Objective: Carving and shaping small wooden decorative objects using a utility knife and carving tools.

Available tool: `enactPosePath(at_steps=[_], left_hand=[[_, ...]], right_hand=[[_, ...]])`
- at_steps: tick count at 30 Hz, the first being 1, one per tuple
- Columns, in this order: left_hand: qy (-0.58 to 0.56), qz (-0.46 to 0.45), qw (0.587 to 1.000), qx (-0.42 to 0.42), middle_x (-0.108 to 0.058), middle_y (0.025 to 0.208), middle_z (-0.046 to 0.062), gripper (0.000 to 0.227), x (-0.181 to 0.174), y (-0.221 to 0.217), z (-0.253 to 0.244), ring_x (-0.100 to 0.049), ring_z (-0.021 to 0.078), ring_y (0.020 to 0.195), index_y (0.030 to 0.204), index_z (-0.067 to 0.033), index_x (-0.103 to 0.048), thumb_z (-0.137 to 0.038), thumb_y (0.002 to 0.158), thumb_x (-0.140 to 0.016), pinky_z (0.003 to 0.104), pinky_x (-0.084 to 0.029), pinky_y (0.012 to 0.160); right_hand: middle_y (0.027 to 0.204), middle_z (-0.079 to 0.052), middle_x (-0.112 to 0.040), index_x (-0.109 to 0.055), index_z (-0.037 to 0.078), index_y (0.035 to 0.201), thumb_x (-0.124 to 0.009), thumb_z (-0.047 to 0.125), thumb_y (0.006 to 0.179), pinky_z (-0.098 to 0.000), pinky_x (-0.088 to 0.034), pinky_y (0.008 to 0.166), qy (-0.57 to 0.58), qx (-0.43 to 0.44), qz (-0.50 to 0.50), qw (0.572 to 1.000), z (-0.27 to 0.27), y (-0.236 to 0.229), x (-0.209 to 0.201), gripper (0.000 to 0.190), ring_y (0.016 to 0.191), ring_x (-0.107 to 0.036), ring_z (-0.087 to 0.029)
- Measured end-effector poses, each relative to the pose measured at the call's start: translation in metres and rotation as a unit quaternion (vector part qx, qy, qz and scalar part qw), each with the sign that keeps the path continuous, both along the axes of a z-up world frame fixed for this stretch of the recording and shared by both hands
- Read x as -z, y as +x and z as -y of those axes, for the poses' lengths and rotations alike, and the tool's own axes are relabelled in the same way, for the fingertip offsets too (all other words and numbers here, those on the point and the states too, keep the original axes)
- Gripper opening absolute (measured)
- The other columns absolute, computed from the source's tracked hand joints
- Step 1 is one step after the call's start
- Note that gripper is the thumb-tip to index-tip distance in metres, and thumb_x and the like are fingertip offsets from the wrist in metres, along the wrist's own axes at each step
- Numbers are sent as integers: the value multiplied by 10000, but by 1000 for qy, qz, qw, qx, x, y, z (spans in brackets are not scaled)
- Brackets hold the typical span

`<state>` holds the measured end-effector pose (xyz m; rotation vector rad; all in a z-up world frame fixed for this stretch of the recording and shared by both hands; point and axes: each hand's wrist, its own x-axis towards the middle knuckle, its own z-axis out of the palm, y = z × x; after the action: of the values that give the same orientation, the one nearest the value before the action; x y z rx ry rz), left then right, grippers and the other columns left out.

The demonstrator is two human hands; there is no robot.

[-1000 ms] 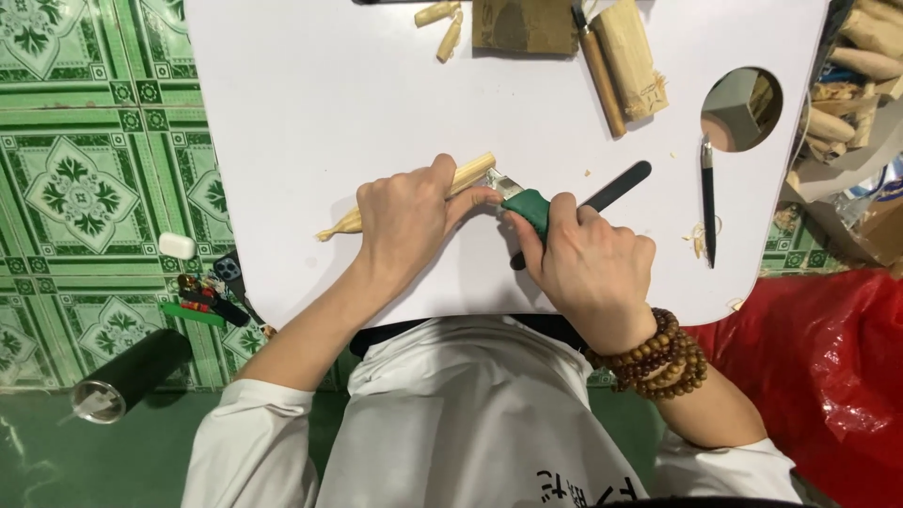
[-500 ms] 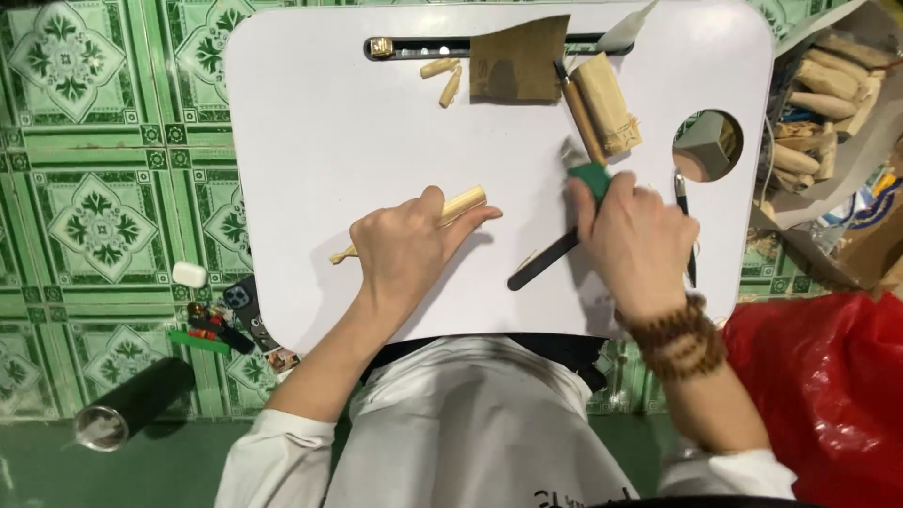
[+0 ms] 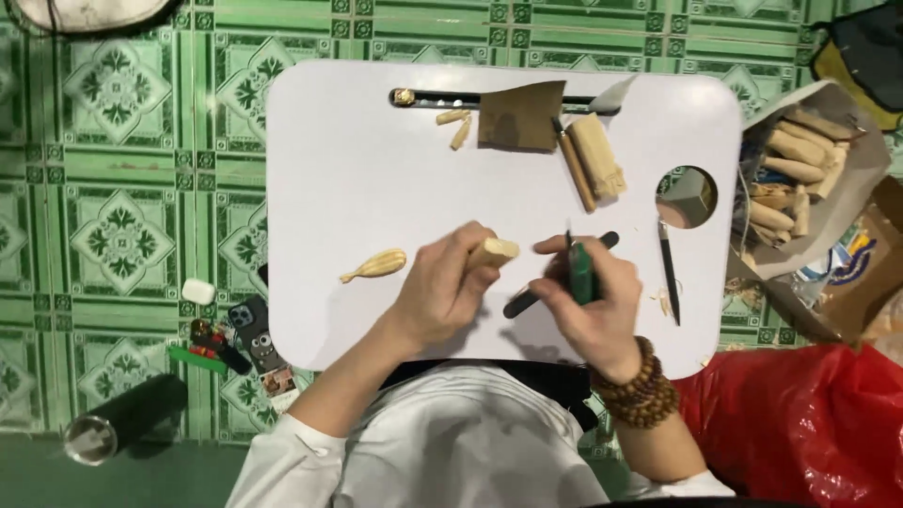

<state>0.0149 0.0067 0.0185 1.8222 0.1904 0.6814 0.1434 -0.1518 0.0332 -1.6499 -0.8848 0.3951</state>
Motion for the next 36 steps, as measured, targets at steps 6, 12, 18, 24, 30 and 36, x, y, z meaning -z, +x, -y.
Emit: enactPosePath(at_steps=[6,12,18,24,30,36], left_hand=[[70,51,996,-26,-468,642,-16,428,-13,8,13,-501,192,509,865,-140,-563,-495,1056,-418,313,-504,461],[86,92,991,-51,-461,604,-37,480,-15,7,17,-493,179,503,775,-157,-548,-525,1051,-409,294,-490,433],[24,108,993,-46,-423,524,-28,526,-21,6,19,-433,166,449,666,-157,-506,-526,1040,-478,270,-438,388],[-20,132,991,-32,-448,509,-21,545,-11,3,28,-441,182,439,626,-153,-531,-511,1035,-498,278,-451,401],[-23,-24,999,5,-549,545,-26,546,-30,0,3,-527,191,479,663,-169,-604,-532,1038,-442,303,-487,476],[233,-273,928,99,-677,763,201,356,14,3,-53,-698,435,727,981,-64,-568,-325,1112,-363,537,-576,654]], right_hand=[[705,-99,-695,-728,-10,922,-791,88,857,-251,-446,488,115,-40,0,993,-25,-13,-38,133,501,-518,-128],[768,-132,-708,-742,-37,908,-809,38,814,-245,-450,456,134,-69,9,989,-24,-18,-46,137,501,-532,-124],[745,-140,-696,-736,-39,892,-777,57,851,-239,-459,450,157,-91,23,983,-22,-19,-44,112,513,-540,-136],[742,-140,-692,-738,-40,881,-762,94,868,-235,-470,441,176,-114,15,978,-19,-21,-38,136,514,-550,-131],[700,-105,-700,-724,10,901,-786,33,829,-265,-480,514,46,-99,-31,994,-18,-13,-30,97,508,-547,-158],[766,-259,-648,-591,-40,1174,-627,132,1035,-472,-496,592,-176,-134,148,964,8,36,-2,224,664,-645,-471]])
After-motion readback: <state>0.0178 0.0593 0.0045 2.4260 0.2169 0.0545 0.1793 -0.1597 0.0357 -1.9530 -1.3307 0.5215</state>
